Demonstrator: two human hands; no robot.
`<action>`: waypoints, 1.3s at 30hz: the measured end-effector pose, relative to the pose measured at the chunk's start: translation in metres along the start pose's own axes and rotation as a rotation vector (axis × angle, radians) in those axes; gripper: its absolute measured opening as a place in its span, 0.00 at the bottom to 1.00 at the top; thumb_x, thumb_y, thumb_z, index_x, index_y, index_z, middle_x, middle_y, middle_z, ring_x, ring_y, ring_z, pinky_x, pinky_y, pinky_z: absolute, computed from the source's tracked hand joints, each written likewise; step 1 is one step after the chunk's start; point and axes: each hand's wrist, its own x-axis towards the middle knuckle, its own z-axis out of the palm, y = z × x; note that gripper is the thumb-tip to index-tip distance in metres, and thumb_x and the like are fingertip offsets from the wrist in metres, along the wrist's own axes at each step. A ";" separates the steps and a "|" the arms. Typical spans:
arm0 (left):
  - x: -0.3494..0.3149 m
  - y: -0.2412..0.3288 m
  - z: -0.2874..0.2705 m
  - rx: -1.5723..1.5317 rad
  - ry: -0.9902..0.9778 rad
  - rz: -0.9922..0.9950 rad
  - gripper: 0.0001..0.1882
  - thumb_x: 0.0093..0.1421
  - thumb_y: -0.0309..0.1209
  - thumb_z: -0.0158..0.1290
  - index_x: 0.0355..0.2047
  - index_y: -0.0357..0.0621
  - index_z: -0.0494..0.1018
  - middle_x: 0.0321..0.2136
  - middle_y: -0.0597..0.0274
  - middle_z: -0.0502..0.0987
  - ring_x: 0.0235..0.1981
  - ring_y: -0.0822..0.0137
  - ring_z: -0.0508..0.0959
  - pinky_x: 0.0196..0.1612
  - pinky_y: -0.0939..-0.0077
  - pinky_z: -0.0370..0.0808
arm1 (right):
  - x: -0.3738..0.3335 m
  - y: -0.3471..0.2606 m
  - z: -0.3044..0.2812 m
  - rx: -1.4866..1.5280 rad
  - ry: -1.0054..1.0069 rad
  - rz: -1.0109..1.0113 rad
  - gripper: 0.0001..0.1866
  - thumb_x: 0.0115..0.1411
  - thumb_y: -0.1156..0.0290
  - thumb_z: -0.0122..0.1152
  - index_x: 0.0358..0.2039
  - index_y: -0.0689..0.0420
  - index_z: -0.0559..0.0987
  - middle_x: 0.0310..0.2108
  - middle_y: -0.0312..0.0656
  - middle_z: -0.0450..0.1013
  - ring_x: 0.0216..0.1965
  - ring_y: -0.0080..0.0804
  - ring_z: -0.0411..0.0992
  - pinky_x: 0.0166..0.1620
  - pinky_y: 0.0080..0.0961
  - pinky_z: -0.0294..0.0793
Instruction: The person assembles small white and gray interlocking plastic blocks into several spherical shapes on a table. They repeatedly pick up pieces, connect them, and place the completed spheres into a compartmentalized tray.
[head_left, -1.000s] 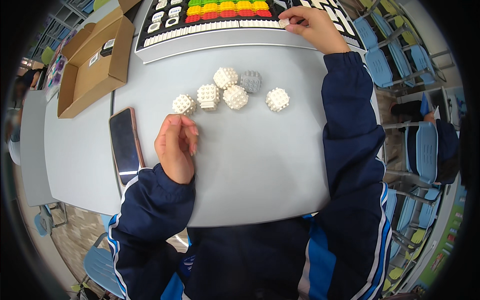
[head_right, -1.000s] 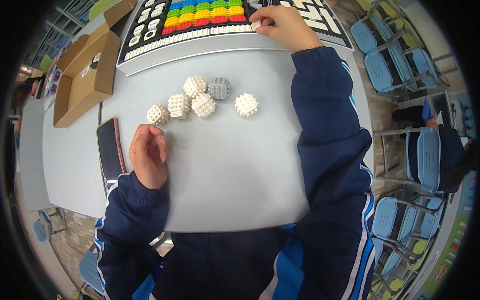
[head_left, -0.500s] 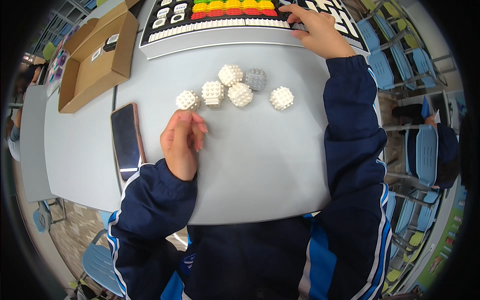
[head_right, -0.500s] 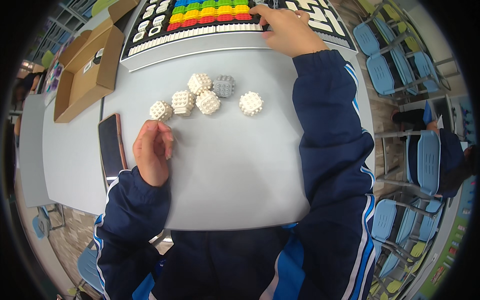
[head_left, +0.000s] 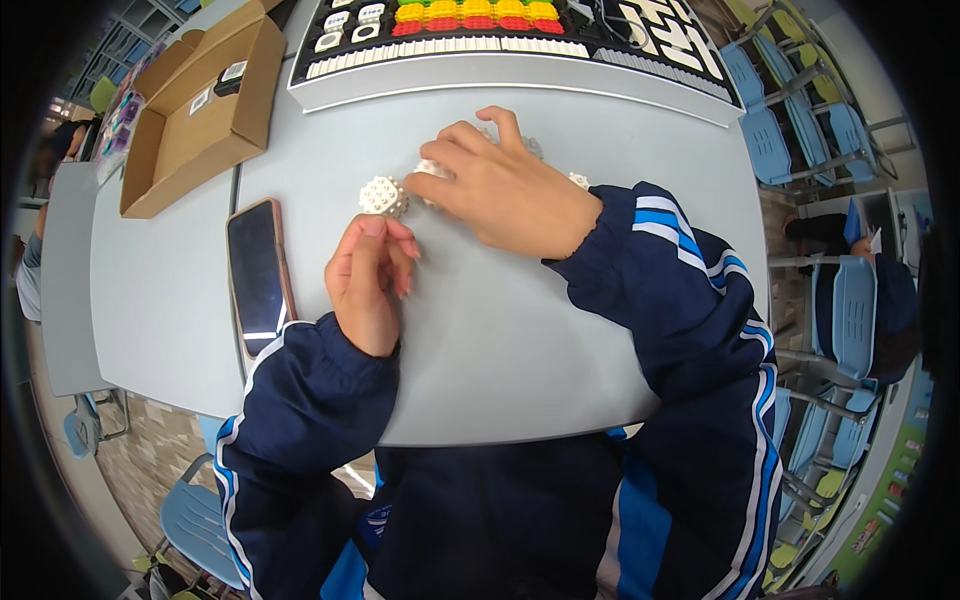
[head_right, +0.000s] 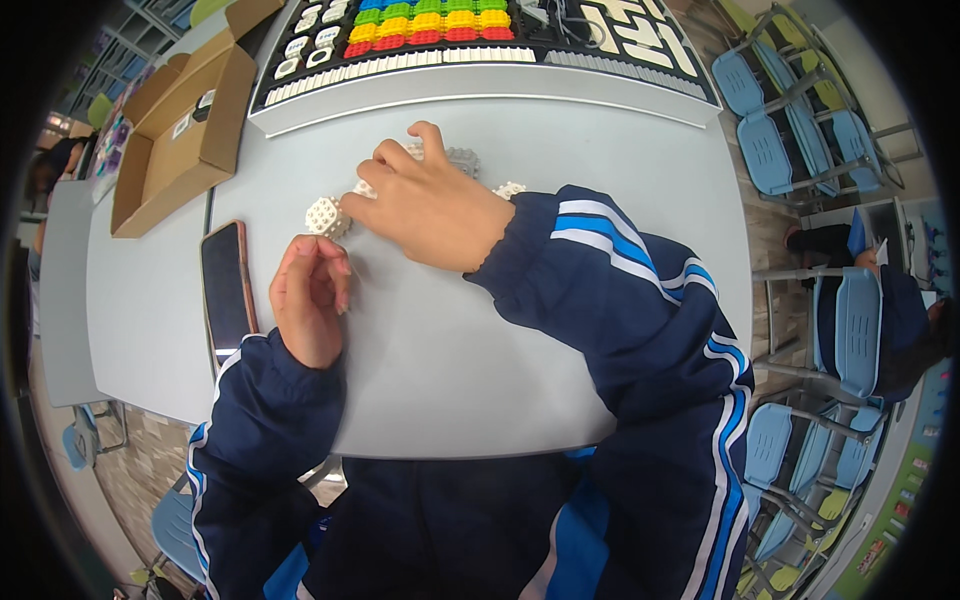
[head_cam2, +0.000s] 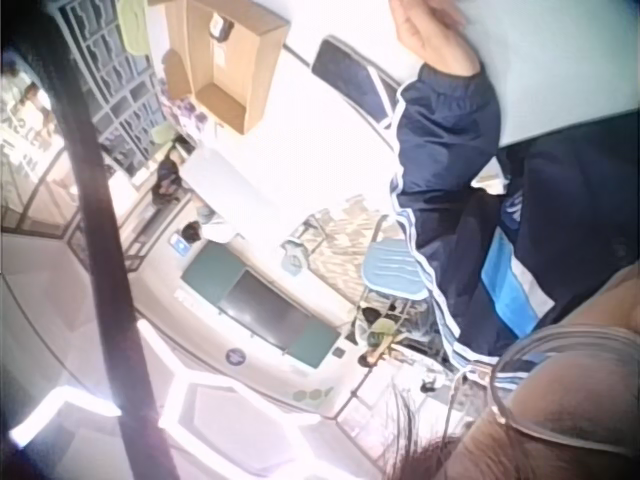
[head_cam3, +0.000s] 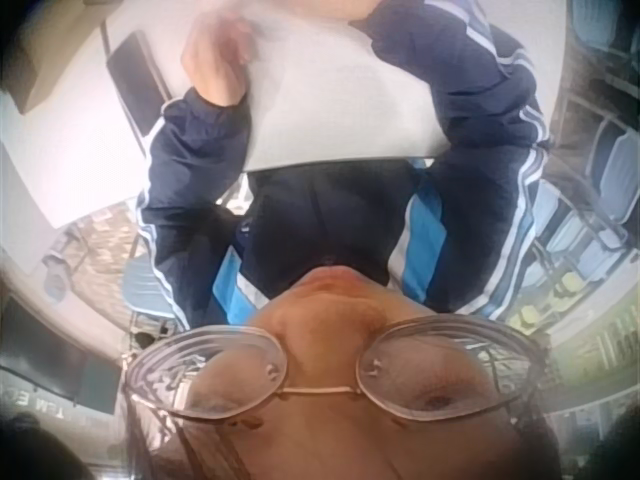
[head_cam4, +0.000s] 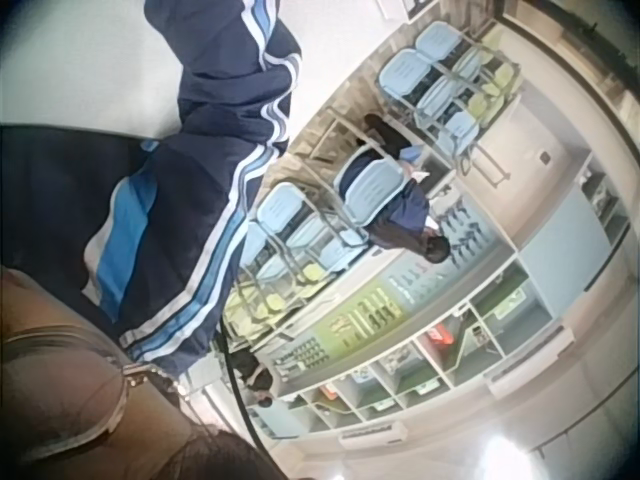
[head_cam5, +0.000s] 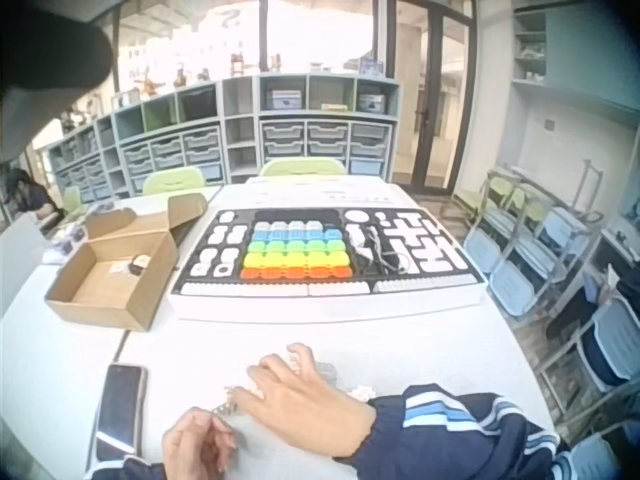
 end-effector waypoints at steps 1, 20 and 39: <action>0.000 0.000 -0.001 -0.001 0.001 -0.006 0.15 0.72 0.37 0.40 0.35 0.40 0.71 0.28 0.62 0.75 0.19 0.78 0.66 0.24 0.84 0.62 | 0.000 0.001 -0.002 0.014 0.026 -0.024 0.22 0.50 0.75 0.66 0.48 0.52 0.77 0.46 0.39 0.73 0.53 0.37 0.68 0.56 0.49 0.60; -0.023 0.002 0.001 0.019 -0.681 -0.173 0.30 0.67 0.43 0.46 0.60 0.38 0.51 0.47 0.58 0.68 0.43 0.72 0.68 0.47 0.74 0.67 | -0.064 -0.032 -0.015 0.605 0.403 -0.233 0.29 0.45 0.71 0.73 0.50 0.57 0.80 0.30 0.41 0.69 0.22 0.29 0.68 0.23 0.22 0.66; -0.029 0.002 0.009 0.192 -0.699 -0.191 0.19 0.70 0.31 0.45 0.56 0.40 0.54 0.41 0.64 0.68 0.41 0.76 0.67 0.48 0.78 0.66 | -0.076 -0.031 0.001 0.425 0.567 -0.358 0.08 0.49 0.80 0.66 0.28 0.65 0.75 0.25 0.40 0.68 0.19 0.26 0.66 0.15 0.19 0.66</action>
